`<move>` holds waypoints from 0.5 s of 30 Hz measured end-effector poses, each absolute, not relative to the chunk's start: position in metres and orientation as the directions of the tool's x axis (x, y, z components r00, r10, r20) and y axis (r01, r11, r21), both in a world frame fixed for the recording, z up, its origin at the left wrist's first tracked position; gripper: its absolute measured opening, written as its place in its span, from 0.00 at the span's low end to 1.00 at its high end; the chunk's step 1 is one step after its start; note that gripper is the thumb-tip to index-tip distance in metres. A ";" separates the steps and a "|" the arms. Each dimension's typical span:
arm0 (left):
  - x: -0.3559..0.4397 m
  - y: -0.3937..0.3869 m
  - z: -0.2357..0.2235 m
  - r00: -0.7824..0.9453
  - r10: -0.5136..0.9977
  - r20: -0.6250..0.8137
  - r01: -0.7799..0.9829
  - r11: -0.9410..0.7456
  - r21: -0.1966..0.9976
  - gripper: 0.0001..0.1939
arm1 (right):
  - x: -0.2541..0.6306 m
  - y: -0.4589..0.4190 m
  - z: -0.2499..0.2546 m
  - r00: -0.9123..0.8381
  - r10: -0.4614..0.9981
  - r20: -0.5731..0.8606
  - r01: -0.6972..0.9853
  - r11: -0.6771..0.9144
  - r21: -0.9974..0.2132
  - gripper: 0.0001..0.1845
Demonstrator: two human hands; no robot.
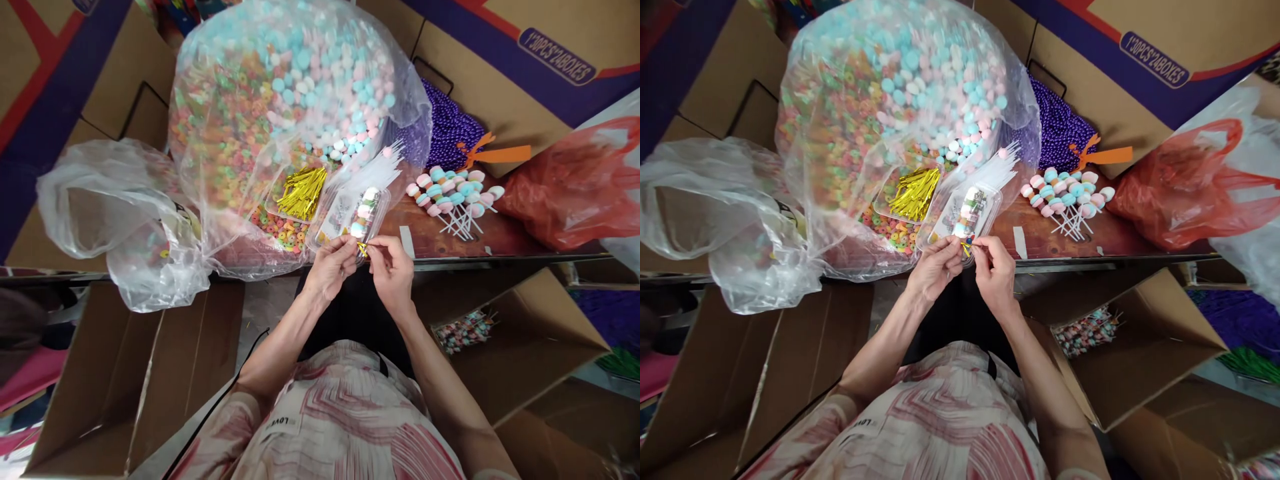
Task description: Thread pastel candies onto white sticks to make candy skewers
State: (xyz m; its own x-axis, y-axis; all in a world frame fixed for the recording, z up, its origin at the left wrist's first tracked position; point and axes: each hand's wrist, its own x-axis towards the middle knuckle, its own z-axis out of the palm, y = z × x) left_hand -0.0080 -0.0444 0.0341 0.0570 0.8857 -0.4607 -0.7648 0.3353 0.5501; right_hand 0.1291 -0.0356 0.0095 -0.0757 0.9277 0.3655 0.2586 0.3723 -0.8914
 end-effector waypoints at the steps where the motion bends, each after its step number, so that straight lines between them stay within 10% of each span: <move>1: -0.008 -0.044 0.036 0.063 0.876 -0.479 -0.770 0.348 0.534 0.16 | 0.129 -0.037 0.007 -0.080 0.876 0.476 0.329 0.474 -0.817 0.05; 7: -0.002 -0.044 0.043 0.125 0.819 -0.559 -0.795 0.420 0.438 0.12 | 0.130 -0.033 -0.001 -0.194 0.614 0.765 0.550 0.714 -0.433 0.12; 15: 0.015 -0.049 0.034 0.132 0.896 -0.423 -0.808 0.345 0.478 0.14 | 0.129 -0.034 0.003 -0.097 0.687 0.720 0.584 0.625 -0.518 0.09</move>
State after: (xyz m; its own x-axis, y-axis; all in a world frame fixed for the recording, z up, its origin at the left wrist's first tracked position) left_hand 0.0155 -0.0489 0.0344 0.1317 0.8964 -0.4232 -0.8077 0.3446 0.4785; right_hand 0.1285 -0.0341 0.0030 -0.0971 0.6869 0.7202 0.5840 0.6253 -0.5176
